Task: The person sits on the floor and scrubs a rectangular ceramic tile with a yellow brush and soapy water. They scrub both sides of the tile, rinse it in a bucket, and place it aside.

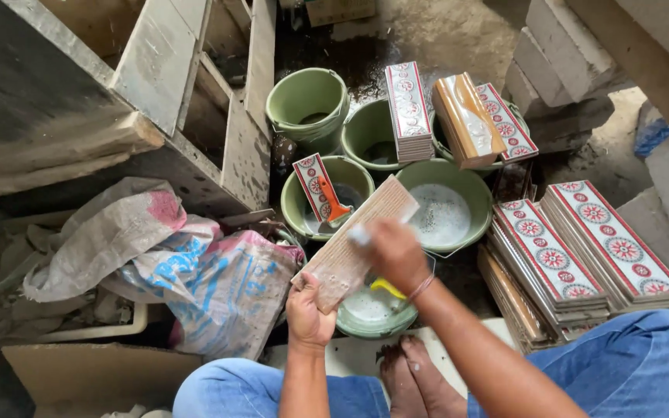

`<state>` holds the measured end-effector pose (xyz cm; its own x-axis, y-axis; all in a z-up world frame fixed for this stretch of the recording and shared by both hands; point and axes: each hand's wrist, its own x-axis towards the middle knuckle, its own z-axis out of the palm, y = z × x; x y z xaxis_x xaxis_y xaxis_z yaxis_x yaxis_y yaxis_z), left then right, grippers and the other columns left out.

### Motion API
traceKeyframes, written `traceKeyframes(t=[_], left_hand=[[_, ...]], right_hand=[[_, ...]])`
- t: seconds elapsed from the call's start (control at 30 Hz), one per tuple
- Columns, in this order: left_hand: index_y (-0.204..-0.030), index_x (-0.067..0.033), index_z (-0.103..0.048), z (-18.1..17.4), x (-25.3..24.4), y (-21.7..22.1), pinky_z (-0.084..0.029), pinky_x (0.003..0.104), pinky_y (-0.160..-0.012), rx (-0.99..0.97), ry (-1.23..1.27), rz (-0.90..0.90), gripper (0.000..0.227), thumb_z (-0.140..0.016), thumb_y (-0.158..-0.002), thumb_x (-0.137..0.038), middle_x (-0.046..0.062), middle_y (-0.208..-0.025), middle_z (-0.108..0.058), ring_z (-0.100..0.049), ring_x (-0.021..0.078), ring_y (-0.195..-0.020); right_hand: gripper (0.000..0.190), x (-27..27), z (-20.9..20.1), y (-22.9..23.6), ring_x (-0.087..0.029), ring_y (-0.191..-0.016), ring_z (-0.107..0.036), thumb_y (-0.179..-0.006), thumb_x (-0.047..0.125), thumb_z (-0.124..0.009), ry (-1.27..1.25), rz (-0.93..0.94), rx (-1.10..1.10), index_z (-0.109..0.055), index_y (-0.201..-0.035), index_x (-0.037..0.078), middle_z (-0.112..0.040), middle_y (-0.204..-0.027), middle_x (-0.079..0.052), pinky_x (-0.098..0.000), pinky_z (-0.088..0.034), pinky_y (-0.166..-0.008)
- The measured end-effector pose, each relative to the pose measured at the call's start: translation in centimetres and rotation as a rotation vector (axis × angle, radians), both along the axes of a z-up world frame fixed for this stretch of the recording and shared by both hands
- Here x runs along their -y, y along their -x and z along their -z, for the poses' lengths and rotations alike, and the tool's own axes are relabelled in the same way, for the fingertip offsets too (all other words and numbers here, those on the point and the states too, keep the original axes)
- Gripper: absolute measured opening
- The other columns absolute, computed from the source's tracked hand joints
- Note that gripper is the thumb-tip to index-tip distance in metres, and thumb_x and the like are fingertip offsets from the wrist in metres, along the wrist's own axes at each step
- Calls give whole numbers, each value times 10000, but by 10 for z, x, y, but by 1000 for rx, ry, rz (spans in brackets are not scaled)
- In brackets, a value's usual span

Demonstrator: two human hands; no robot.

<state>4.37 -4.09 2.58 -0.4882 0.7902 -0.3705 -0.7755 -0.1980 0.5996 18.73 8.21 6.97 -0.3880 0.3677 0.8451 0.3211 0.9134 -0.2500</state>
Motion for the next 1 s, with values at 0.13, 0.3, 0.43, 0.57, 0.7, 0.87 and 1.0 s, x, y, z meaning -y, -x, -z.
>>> traceKeyframes(t=[0.13, 0.3, 0.43, 0.57, 0.7, 0.87, 1.0], left_hand=[[-1291, 85, -583, -3, 3, -5, -506, 790, -903, 51, -47, 46, 400, -505, -998, -176, 315, -1361, -607, -590, 507, -1240], [-1054, 57, -679, 32, -7, -2, -604, 549, -881, -68, -33, -14, 215, -587, -1002, -130, 268, -1081, -728, -718, 363, -1004], [-1175, 71, -662, 6, -8, -7, -577, 554, -929, -42, -85, 65, 296, -544, -1017, -149, 290, -1176, -706, -691, 406, -1077], [-1238, 108, -610, 8, 1, -12, -563, 716, -885, 4, -75, 82, 379, -543, -988, -169, 342, -1265, -651, -648, 501, -1134], [-1236, 96, -602, 11, -3, -12, -542, 776, -874, 16, -138, 95, 368, -527, -992, -168, 352, -1286, -635, -622, 540, -1171], [-1222, 82, -636, 16, -3, -9, -557, 608, -938, 28, -162, 78, 353, -531, -1019, -188, 299, -1182, -691, -673, 428, -1093], [-1362, 126, -512, -19, -4, -17, -500, 777, -904, 71, -159, 85, 565, -536, -953, -262, 350, -1326, -594, -578, 545, -1205]], right_hand=[[257, -57, 37, -26, -310, -879, -609, -981, 238, -617, 599, 342, 98, -642, -1201, 108, -580, -1098, -120, -471, -521, -677], [205, 8, 12, 11, -217, -668, -539, -1023, 273, -620, 219, 86, 42, -611, -958, 79, -590, -815, -59, -351, -482, -557], [249, -2, 14, 4, -353, -741, -601, -943, 187, -694, 115, -57, 224, -631, -1105, 9, -654, -955, -192, -463, -482, -613], [212, -69, 30, -24, -351, -921, -627, -953, 197, -624, 379, 276, 99, -649, -1144, 108, -619, -1058, -123, -497, -510, -793], [297, -65, 43, -15, -314, -663, -525, -1027, 349, -550, 425, 378, 78, -600, -1099, 66, -530, -1003, -149, -454, -423, -516], [308, 10, 31, 7, -393, -852, -648, -889, 94, -651, 106, -56, 216, -625, -1185, 16, -672, -1061, -204, -489, -529, -710], [374, -61, 31, -23, -337, -767, -557, -766, 0, -593, 129, 301, 216, -656, -1112, 128, -609, -978, -101, -465, -399, -631]])
